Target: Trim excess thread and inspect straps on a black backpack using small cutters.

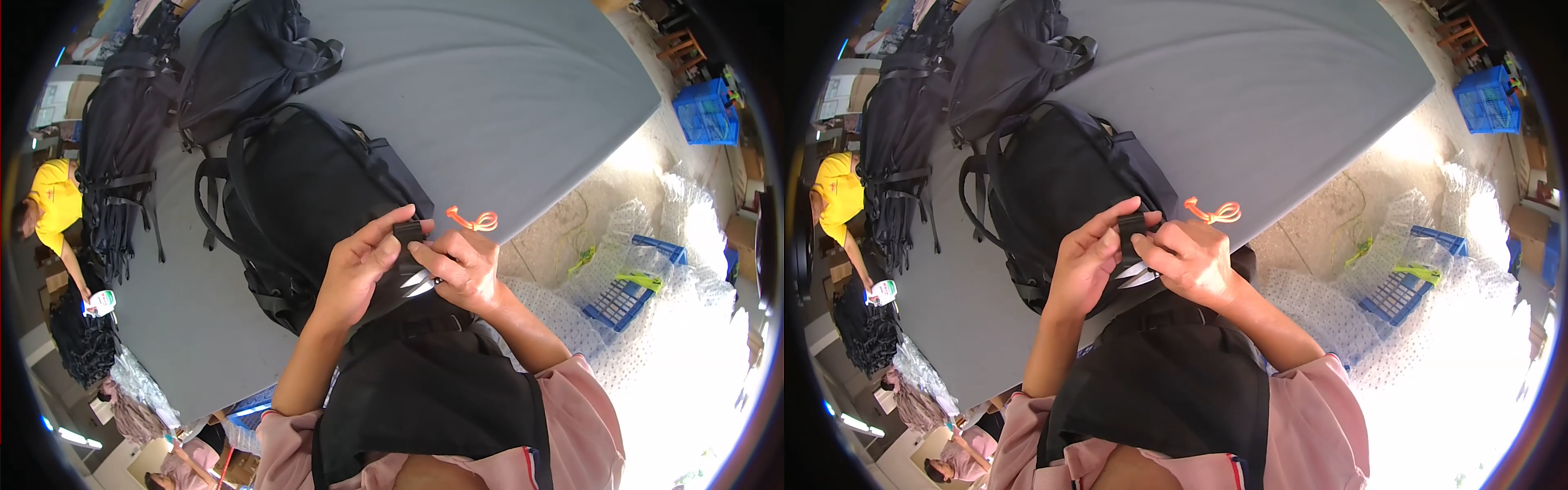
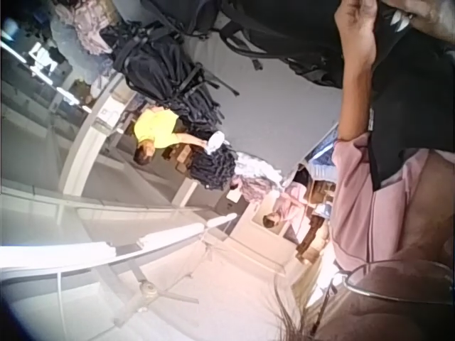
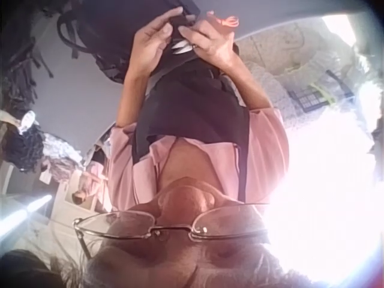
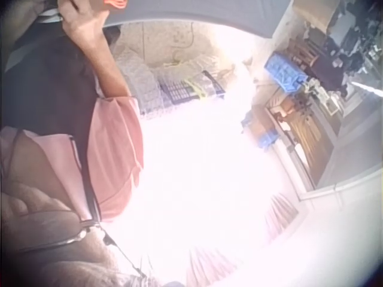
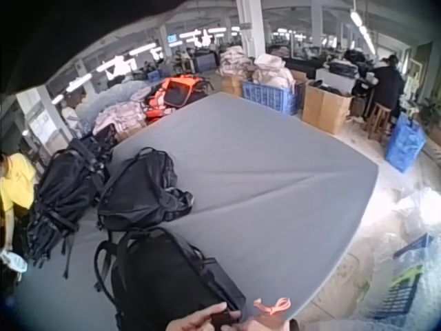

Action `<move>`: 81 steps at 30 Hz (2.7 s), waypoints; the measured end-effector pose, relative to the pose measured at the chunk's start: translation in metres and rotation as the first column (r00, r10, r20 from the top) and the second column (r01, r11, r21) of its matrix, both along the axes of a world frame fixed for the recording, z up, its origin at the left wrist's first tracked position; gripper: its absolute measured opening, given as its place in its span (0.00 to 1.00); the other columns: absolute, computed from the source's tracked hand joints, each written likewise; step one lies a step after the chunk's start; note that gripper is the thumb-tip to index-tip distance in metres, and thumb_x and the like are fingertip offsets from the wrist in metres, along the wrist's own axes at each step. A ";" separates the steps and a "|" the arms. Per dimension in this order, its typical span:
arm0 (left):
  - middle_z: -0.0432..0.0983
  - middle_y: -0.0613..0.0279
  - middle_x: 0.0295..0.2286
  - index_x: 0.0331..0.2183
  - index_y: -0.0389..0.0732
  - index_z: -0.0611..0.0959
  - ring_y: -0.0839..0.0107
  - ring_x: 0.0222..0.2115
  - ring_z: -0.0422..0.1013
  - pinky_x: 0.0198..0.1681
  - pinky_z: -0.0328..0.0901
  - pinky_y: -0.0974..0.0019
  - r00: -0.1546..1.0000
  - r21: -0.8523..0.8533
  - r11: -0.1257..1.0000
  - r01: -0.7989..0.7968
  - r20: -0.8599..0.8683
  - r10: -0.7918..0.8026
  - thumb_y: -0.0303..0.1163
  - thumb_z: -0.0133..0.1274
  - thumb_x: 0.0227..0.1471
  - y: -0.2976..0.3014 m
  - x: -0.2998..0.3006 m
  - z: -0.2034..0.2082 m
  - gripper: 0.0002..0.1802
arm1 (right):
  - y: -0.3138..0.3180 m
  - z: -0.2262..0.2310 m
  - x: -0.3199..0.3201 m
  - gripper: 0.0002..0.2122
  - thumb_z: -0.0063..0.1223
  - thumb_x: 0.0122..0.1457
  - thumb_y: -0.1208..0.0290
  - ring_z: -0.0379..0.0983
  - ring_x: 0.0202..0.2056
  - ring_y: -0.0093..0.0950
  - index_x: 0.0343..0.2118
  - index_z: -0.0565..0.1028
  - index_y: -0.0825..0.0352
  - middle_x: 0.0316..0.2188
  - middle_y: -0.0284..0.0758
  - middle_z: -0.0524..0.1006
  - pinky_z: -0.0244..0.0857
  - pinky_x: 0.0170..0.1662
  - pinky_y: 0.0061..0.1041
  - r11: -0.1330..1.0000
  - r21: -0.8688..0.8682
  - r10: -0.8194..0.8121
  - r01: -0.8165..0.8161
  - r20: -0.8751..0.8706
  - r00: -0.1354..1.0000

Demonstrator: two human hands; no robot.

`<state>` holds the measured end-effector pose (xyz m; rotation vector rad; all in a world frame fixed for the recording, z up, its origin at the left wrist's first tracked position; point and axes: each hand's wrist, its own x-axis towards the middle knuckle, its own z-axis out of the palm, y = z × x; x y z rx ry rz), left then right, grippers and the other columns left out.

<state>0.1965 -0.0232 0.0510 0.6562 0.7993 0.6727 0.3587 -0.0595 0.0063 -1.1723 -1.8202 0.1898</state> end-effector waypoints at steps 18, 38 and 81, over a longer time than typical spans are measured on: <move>0.74 0.56 0.39 0.50 0.32 0.70 0.75 0.37 0.71 0.44 0.65 0.72 0.960 0.224 0.973 0.051 -0.278 0.014 0.22 0.52 0.52 -0.008 0.002 -0.005 0.23 | -0.018 0.017 0.019 0.14 0.59 0.43 0.82 0.70 0.23 0.27 0.36 0.74 0.65 0.29 0.34 0.69 0.65 0.25 0.24 0.886 -0.461 -0.152 0.036 -0.216 0.965; 0.74 0.55 0.42 0.50 0.31 0.70 0.76 0.40 0.70 0.44 0.67 0.71 0.918 0.340 0.933 0.116 -0.395 0.030 0.19 0.57 0.46 -0.013 0.005 0.001 0.28 | -0.017 0.009 0.012 0.15 0.62 0.38 0.81 0.70 0.21 0.30 0.33 0.76 0.64 0.24 0.32 0.70 0.66 0.22 0.25 0.964 -0.232 -0.164 0.128 -0.142 0.976; 0.76 0.58 0.30 0.25 0.33 0.76 0.61 0.33 0.73 0.33 0.69 0.66 0.744 0.839 0.151 0.524 -0.536 0.399 0.15 0.55 0.40 0.030 -0.001 -0.076 0.06 | -0.012 -0.055 -0.018 0.12 0.61 0.45 0.78 0.61 0.19 0.14 0.32 0.69 0.69 0.20 0.24 0.66 0.56 0.21 0.15 0.459 -0.685 -0.714 -0.566 -0.663 0.224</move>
